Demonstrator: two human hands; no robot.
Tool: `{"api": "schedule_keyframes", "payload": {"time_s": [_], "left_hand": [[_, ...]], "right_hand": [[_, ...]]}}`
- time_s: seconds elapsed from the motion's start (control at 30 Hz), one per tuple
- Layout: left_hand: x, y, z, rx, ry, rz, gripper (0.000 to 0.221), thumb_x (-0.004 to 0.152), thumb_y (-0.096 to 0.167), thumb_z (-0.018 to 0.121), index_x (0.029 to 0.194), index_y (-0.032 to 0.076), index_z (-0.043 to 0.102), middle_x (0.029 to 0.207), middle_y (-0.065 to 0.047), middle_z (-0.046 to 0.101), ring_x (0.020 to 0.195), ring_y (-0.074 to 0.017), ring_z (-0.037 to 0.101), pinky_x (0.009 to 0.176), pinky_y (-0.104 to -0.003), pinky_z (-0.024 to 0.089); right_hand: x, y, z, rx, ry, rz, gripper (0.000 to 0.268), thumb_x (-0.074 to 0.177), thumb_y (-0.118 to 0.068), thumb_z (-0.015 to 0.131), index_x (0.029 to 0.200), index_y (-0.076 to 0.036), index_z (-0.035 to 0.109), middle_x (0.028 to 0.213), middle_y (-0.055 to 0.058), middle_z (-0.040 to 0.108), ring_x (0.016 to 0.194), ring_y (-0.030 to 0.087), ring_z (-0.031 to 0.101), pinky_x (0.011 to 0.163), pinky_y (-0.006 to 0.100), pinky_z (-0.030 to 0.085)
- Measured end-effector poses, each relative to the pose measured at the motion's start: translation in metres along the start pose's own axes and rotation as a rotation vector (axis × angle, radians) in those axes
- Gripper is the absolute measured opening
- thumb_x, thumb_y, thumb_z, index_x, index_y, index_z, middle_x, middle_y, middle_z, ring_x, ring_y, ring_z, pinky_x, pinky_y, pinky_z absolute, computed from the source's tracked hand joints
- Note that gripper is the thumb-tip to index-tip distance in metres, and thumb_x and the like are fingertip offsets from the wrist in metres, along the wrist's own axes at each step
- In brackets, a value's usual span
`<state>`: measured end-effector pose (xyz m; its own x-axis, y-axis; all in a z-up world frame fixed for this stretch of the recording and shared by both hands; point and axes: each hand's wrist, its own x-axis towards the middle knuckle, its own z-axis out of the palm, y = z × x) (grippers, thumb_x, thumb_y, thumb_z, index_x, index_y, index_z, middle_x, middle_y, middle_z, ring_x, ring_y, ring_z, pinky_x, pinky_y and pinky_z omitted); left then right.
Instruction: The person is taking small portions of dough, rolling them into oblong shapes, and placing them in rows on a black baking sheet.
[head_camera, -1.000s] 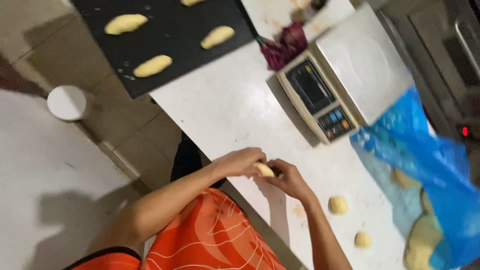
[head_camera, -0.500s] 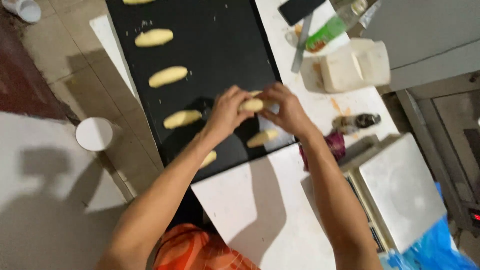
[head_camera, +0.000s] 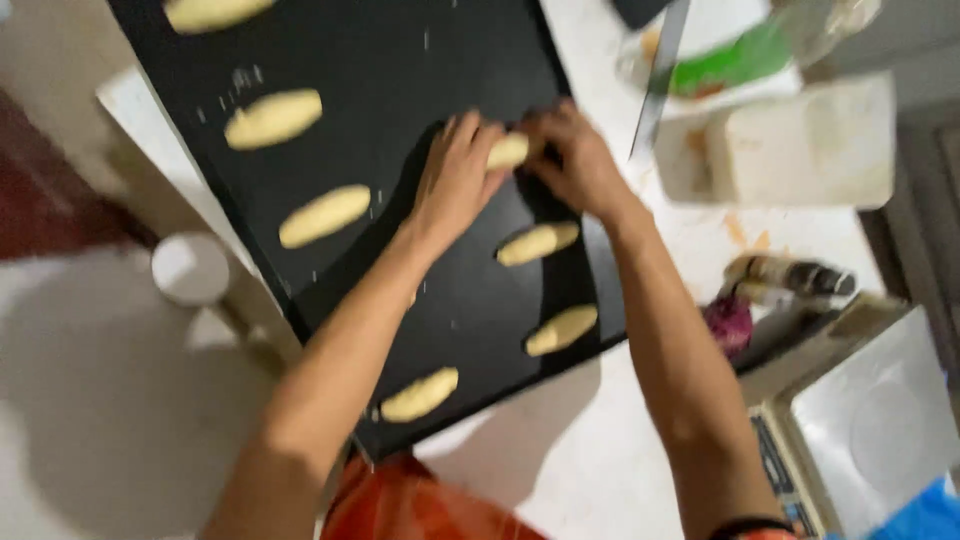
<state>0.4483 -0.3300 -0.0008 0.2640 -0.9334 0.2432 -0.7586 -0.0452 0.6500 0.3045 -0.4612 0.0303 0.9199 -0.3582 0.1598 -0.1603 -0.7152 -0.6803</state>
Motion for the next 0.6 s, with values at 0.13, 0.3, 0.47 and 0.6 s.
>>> {"api": "schedule_keyframes", "payload": {"time_s": [0.13,0.3,0.47,0.6], "left_hand": [[-0.006,-0.017,0.013,-0.031,0.003,0.024,0.080,0.074,0.036,0.092,0.129,-0.002,0.048,0.112,-0.017,0.046,0.095,-0.0368,0.055,0.084,-0.042,0.045],[-0.069,-0.002,-0.122,-0.169,-0.042,-0.146,0.040,0.093,0.013,0.075,0.124,0.000,0.054,0.115,-0.016,0.051,0.104,-0.0319,0.053,0.089,-0.040,0.042],[-0.180,0.007,-0.135,-0.090,-0.311,-0.313,0.038,0.080,0.023,0.074,0.112,0.004,0.063,0.091,-0.012,0.057,0.087,-0.0365,0.060,0.077,-0.042,0.046],[-0.214,0.010,-0.103,-0.034,-0.130,-0.257,0.040,0.080,0.020,0.077,0.113,0.006,0.058,0.099,-0.009,0.048,0.090,-0.0341,0.055,0.079,-0.041,0.045]], "right_hand": [[-0.015,0.015,-0.001,-0.014,-0.021,-0.083,0.051,0.086,-0.009,0.079,0.126,0.007,0.052,0.115,0.025,0.055,0.107,0.040,0.051,0.092,0.045,0.042],[-0.048,-0.104,-0.011,0.058,-0.045,0.185,0.052,0.089,-0.014,0.077,0.132,-0.003,0.049,0.120,0.013,0.053,0.096,0.024,0.057,0.079,0.032,0.046],[-0.058,-0.142,0.082,0.268,-0.172,0.077,0.033,0.086,-0.019,0.071,0.115,-0.007,0.062,0.103,0.016,0.064,0.091,0.037,0.065,0.082,0.045,0.051],[-0.065,-0.138,0.129,0.202,-0.157,0.005,0.029,0.083,-0.015,0.074,0.110,-0.010,0.064,0.101,0.008,0.059,0.095,0.029,0.062,0.086,0.037,0.050]]}}
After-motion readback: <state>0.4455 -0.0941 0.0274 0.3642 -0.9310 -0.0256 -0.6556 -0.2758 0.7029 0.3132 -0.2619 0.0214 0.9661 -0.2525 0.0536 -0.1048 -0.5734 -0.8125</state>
